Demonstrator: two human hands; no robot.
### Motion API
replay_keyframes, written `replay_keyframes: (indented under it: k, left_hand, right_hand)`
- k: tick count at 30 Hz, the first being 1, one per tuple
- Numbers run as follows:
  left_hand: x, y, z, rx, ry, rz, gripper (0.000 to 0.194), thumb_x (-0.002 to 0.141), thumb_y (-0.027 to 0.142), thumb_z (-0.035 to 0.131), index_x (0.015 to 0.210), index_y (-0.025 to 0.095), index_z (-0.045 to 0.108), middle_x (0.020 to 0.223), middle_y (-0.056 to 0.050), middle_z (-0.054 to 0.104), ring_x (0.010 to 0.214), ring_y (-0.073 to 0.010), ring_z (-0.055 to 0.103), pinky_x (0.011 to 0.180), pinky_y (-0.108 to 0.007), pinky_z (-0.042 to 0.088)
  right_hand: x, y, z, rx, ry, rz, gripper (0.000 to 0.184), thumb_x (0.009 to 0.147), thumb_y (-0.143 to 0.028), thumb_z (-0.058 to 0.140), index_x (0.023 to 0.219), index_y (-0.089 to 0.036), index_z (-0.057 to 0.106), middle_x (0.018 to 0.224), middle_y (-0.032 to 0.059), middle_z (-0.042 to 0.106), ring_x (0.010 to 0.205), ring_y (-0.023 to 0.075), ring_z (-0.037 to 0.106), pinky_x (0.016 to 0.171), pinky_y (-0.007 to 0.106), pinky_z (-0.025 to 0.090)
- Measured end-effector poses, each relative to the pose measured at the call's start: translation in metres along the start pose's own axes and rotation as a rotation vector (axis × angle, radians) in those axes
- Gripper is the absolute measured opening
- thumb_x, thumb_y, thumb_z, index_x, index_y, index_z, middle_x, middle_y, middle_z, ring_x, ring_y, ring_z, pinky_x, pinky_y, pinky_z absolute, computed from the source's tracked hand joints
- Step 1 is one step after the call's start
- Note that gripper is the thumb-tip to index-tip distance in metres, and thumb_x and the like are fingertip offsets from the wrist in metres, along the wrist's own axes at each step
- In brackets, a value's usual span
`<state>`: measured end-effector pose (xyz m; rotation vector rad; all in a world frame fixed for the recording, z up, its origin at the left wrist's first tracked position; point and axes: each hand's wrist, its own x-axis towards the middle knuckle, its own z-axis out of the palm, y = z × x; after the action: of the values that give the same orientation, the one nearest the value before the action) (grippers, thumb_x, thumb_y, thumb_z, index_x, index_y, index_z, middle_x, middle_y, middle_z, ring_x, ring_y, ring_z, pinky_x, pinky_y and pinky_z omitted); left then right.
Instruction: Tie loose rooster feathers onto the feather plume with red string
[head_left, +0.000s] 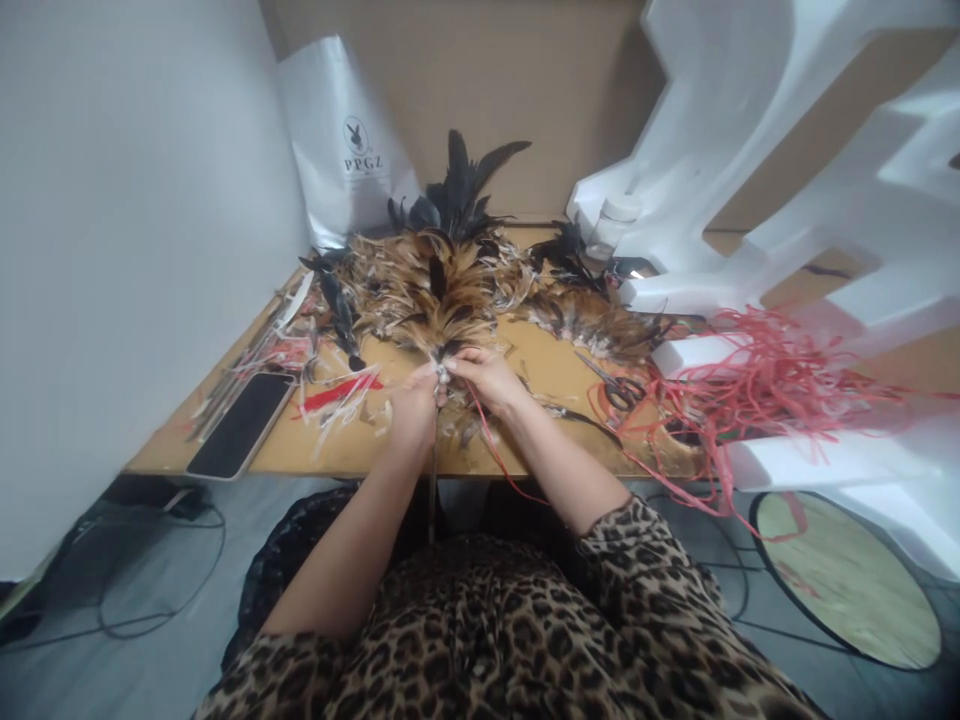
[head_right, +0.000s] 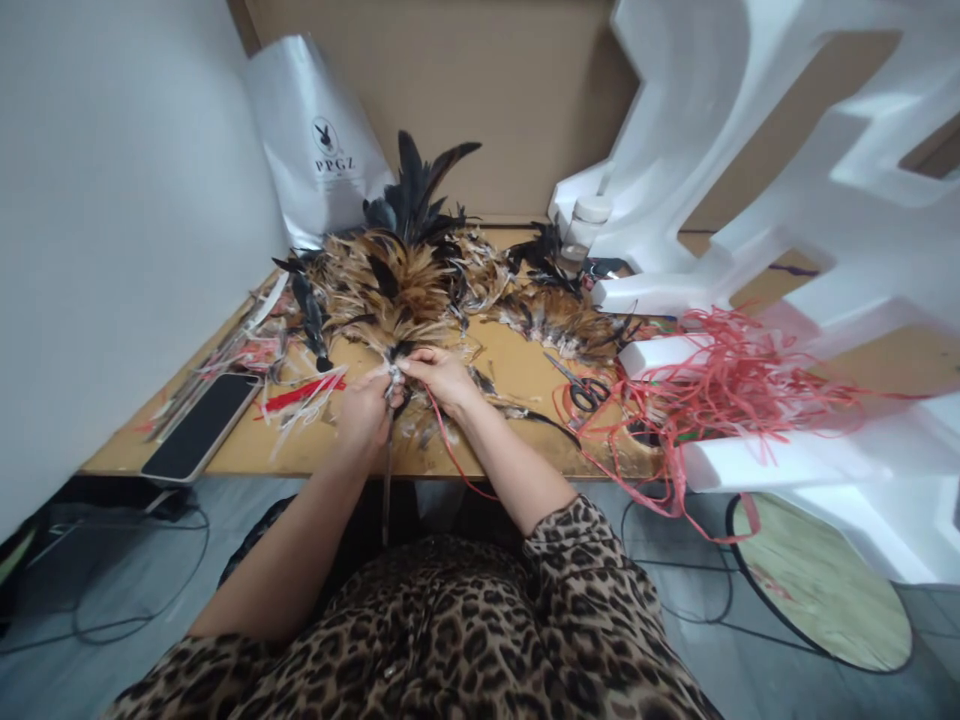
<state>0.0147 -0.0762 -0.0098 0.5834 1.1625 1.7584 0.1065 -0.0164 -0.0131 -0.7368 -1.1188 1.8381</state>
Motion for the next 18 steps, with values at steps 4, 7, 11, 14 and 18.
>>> replay_keyframes:
  k: [4,7,11,14,18]
  left_hand:
    - [-0.002,-0.002,0.001,-0.001,0.025,0.019,0.022,0.069,0.030,0.066,0.060,0.012,0.058,0.055,-0.001,0.053,0.044,-0.0050,0.041,0.039,-0.017,0.027]
    - [-0.003,-0.005,-0.001,0.025,0.004,0.053,0.032,0.072,0.042,0.066,0.062,0.011,0.060,0.056,-0.001,0.053,0.046,-0.0049,0.042,0.041,-0.017,0.030]
    - [-0.003,-0.009,-0.006,0.069,-0.067,0.079,0.028,0.069,0.039,0.070,0.074,0.012,0.066,0.060,0.001,0.054,0.048,-0.0041,0.042,0.043,-0.016,0.031]
    - [-0.002,-0.011,-0.008,0.072,-0.101,0.094,0.026,0.070,0.037,0.070,0.078,0.013,0.067,0.058,0.002,0.053,0.046,-0.0038,0.040,0.043,-0.016,0.029]
    - [0.003,-0.008,-0.013,0.079,-0.117,0.123,0.023,0.073,0.036,0.068,0.076,0.014,0.066,0.055,0.002,0.051,0.044,-0.0046,0.040,0.042,-0.017,0.027]
  right_hand:
    - [-0.001,0.003,0.002,0.036,-0.016,-0.013,0.035,0.047,-0.035,0.082,0.062,-0.016,0.057,0.055,-0.0038,0.061,0.053,0.0091,0.055,0.056,0.023,0.042]
    - [-0.001,0.006,0.002,0.066,-0.007,-0.026,0.035,0.047,-0.032,0.082,0.064,-0.016,0.056,0.056,-0.0041,0.061,0.054,0.0091,0.056,0.057,0.023,0.043]
    - [0.001,0.009,0.001,0.070,0.044,-0.027,0.034,0.047,-0.029,0.082,0.064,-0.015,0.055,0.054,-0.0056,0.058,0.049,0.0060,0.051,0.052,0.020,0.040]
    - [0.001,0.008,0.003,0.080,0.054,0.007,0.036,0.046,-0.029,0.082,0.065,-0.016,0.054,0.056,-0.0055,0.058,0.051,0.0065,0.053,0.053,0.020,0.041]
    - [-0.006,0.005,0.005,0.055,0.001,0.111,0.039,0.052,-0.034,0.080,0.077,-0.018,0.055,0.060,-0.0046,0.059,0.047,0.0064,0.050,0.046,0.019,0.037]
